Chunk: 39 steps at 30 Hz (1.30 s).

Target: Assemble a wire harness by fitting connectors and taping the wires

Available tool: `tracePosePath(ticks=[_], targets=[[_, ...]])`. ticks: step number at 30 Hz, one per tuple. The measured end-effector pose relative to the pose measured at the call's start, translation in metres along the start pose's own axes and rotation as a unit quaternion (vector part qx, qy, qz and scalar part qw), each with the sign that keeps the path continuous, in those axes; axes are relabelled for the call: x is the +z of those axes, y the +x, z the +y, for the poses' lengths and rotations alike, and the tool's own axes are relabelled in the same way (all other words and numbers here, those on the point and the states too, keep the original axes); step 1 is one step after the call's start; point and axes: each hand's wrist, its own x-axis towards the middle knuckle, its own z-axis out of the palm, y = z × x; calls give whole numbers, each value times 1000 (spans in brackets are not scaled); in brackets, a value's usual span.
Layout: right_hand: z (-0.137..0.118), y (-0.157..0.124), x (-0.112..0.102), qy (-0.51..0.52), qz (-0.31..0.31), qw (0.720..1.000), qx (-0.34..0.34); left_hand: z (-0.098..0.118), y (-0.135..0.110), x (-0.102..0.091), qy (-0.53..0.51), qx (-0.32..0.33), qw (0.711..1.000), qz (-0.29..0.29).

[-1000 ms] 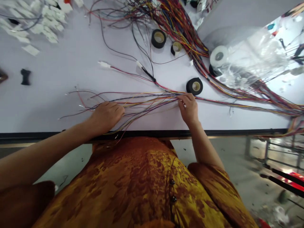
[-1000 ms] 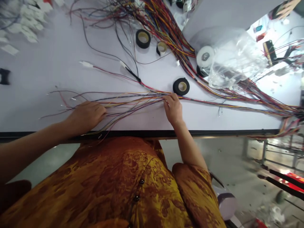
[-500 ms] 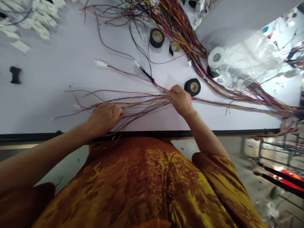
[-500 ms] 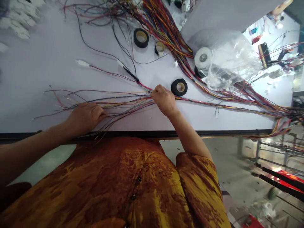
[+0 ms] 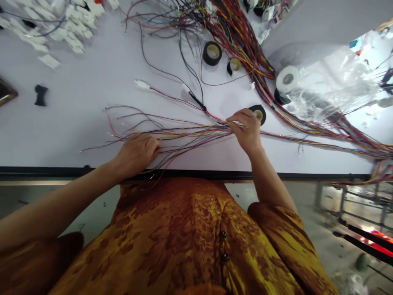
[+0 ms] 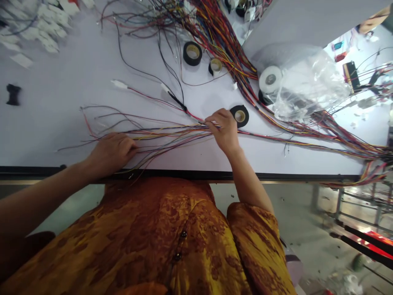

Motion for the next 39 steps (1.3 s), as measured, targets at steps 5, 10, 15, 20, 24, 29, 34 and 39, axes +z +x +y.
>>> tracePosePath(ticks=[5, 10, 15, 20, 24, 29, 34, 39], targets=[[-2, -12, 0, -32, -82, 996, -25, 1, -5, -3, 9, 3, 1000, -9], [6, -24, -11, -80, -108, 991, 5, 5, 0, -4, 22, 6, 999, -35], [-9, -10, 0, -179, -156, 971, -19, 6, 1, -2, 49, 18, 998, -24], [-24, 13, 21, -264, -237, 931, -89, 5, -2, 0, 60, 16, 998, -1], [-24, 20, 31, -255, -252, 923, -137, 6, -3, 0, 45, 5, 999, -4], [-18, 21, 24, -73, -126, 988, -46, 5, -6, -3, 5, -12, 1000, 0], [-5, 25, 18, 303, 41, 919, 249, 6, 5, -16, -75, -124, 989, -13], [-12, 26, 14, 429, -46, 846, 315, 34, 45, -11, -76, -70, 990, 100]])
